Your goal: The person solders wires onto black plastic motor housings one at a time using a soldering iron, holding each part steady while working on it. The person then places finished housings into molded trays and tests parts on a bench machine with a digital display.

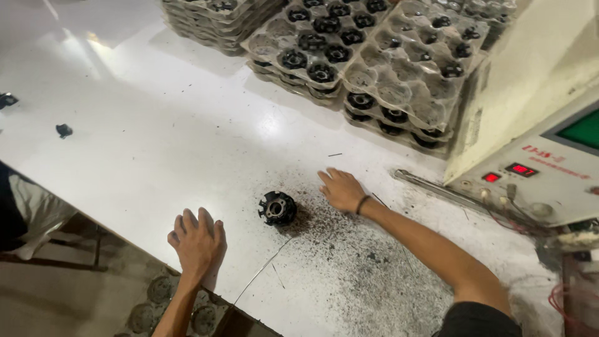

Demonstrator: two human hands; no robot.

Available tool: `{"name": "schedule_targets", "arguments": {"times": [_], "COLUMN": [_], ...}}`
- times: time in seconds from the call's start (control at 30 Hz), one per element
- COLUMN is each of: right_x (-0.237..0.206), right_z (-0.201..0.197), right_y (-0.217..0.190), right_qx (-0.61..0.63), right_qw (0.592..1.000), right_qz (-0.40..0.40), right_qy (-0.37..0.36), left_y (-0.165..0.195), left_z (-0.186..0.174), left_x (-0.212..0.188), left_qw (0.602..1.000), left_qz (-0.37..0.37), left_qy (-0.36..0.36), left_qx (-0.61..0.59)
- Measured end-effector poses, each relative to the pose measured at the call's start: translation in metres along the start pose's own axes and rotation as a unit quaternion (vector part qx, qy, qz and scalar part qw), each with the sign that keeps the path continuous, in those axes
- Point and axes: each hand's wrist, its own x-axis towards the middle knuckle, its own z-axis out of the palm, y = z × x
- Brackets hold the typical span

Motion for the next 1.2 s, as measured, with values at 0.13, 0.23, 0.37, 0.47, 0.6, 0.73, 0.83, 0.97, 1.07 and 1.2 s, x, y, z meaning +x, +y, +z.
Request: {"name": "schedule_targets", "arguments": {"times": [0.13, 0.23, 0.37, 0.47, 0.6, 0.73, 0.83, 0.97, 1.07, 1.2], "right_x": [-0.163, -0.293, -0.388, -0.4, -0.385, -0.367, -0.375, -0.423, -0.444, -0.445], "right_z": [0.023, 0.04, 0.089, 0.109, 0.108, 0.093, 0.083, 0.09, 0.109, 0.12], "right_y": [0.077, 0.121, 0.133, 0.14, 0.148, 0.146, 0.136, 0.113, 0.106, 0.12], "right_qx": [-0.023, -0.08, -0.085, -0.059, -0.104, -0.059, -0.061, -0.128, -0.075, -0.014], "right_qw": [0.997, 0.936, 0.896, 0.882, 0.899, 0.922, 0.909, 0.847, 0.83, 0.86], "right_qz": [0.074, 0.341, 0.437, 0.465, 0.419, 0.315, 0.307, 0.38, 0.432, 0.43], "right_qy": [0.009, -0.031, -0.008, 0.054, 0.081, 0.215, 0.274, 0.349, 0.345, 0.276], "left_y": [-0.01, -0.012, -0.012, -0.012, -0.011, -0.009, -0.008, -0.006, -0.004, -0.003], "left_z": [0.013, 0.02, 0.024, 0.023, 0.019, 0.013, 0.009, 0.009, 0.01, 0.009], "left_x": [-0.002, -0.002, -0.004, -0.007, -0.01, -0.013, -0.013, -0.011, -0.011, -0.013], "left_qw": [0.999, 1.0, 1.0, 0.999, 0.998, 0.997, 0.997, 0.997, 0.998, 0.997], "left_qz": [0.014, -0.002, 0.01, 0.023, 0.049, 0.051, 0.052, 0.053, 0.042, 0.053], "left_qy": [0.029, 0.021, 0.023, 0.032, 0.043, 0.048, 0.041, 0.054, 0.049, 0.05], "left_qx": [-0.01, -0.004, 0.014, 0.007, -0.024, -0.017, -0.034, -0.024, -0.003, -0.015]}}
